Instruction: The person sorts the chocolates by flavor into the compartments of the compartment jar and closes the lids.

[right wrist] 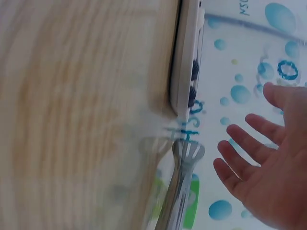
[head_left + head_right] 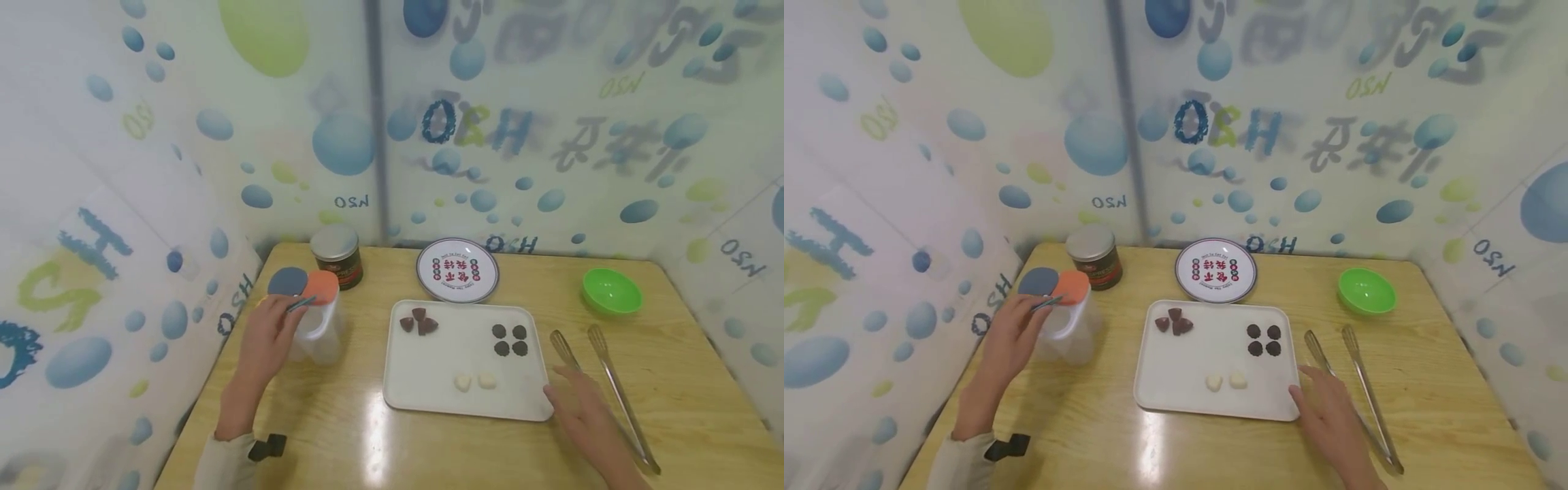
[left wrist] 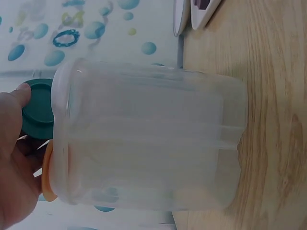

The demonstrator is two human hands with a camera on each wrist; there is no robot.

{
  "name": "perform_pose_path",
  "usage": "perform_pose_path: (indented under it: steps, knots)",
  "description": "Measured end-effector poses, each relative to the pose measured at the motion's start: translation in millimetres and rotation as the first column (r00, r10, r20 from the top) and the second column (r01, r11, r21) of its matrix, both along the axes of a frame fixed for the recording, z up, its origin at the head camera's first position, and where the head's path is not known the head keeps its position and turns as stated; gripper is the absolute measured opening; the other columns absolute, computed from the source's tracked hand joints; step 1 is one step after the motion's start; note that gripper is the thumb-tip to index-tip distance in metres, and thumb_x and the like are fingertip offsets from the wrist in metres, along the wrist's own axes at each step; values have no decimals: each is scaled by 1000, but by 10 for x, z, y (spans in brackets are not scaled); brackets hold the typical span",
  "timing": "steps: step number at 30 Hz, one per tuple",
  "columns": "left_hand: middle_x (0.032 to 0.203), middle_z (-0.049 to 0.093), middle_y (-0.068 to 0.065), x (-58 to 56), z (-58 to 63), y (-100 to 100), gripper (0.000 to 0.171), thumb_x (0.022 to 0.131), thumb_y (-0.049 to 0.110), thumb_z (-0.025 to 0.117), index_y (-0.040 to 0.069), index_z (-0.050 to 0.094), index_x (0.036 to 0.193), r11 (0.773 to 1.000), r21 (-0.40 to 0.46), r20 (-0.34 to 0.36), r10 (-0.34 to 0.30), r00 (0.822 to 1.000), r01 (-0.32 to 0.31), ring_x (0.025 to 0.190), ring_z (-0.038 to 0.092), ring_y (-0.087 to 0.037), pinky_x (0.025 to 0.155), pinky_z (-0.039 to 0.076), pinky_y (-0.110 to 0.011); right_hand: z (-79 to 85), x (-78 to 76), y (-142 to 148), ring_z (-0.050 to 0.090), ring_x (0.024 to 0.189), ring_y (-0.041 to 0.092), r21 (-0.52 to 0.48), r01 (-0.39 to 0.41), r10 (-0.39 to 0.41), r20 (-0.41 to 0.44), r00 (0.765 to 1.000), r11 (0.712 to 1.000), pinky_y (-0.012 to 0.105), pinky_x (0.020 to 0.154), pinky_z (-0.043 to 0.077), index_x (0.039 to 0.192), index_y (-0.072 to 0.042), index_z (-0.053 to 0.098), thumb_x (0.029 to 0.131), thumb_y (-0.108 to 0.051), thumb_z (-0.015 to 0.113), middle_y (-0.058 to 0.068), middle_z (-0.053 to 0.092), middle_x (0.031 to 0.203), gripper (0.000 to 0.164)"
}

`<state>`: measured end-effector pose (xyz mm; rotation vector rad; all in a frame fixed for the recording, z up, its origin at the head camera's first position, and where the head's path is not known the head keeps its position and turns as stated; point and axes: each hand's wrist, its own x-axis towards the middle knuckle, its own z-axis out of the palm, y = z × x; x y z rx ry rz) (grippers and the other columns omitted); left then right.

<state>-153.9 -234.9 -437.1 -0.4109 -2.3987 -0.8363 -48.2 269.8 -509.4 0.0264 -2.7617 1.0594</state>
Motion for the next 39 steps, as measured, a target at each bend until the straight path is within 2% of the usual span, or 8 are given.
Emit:
perform_pose_path:
  steps: [2,7,11,15,22,30,35,39]
  knots:
    - [90,66,-14,-36,3,-2,16,99,14,63,1,72,98,999,21,34,29,999,-30,72,54,-22,65,42,-38,12,17,104,44,125,51,-8,38,-38,11,999,999,68,96,37,132,5,53,102,-26,57,30,52,134,43]
    - [100,66,-18,-133,20,-18,26,102,20,58,-1,69,91,995,80,113,58,992,-68,74,57,-29,66,45,-39,25,86,334,38,124,58,-20,137,-137,-2,991,990,74,94,32,132,10,51,101,-25,59,38,48,134,47]
    - [132,60,-26,-171,54,-66,37,105,25,52,-5,70,93,994,101,172,34,985,-52,112,59,-46,92,48,-57,7,116,502,35,123,60,12,195,-195,-25,980,981,74,95,29,132,13,48,100,-23,61,41,45,132,51]
    - [140,58,-22,-194,74,-110,41,106,29,48,-4,72,109,993,106,211,23,977,-46,132,49,-48,109,38,-62,-23,102,659,27,125,65,97,260,-271,127,954,961,75,96,28,139,18,35,100,-39,58,46,36,134,73]
    - [122,70,-20,-286,-103,-45,38,103,34,54,5,72,119,978,105,4,179,984,-178,117,64,-41,88,53,-57,-91,13,834,33,117,69,221,163,-250,456,854,962,75,87,39,142,24,23,96,-63,48,53,30,132,102]
    - [105,74,-20,-338,-198,11,53,102,46,52,2,73,81,954,163,-178,278,944,-250,99,72,-41,62,52,-56,-134,-12,808,55,98,52,221,100,-186,415,890,970,57,72,50,134,25,33,97,-54,56,44,49,112,91]
    - [103,75,-20,-347,-201,6,47,102,45,52,6,78,103,961,147,-176,257,950,-233,102,71,-39,62,53,-54,-120,-9,785,57,84,35,128,123,-166,414,895,984,44,64,49,135,25,31,100,-47,54,31,55,100,83]
    - [94,75,-22,-346,-203,8,50,103,45,50,3,77,99,967,149,-198,234,952,-206,102,71,-40,67,55,-54,-77,9,785,61,90,45,88,161,-184,461,868,983,45,66,50,142,18,20,102,-51,45,41,56,107,83]
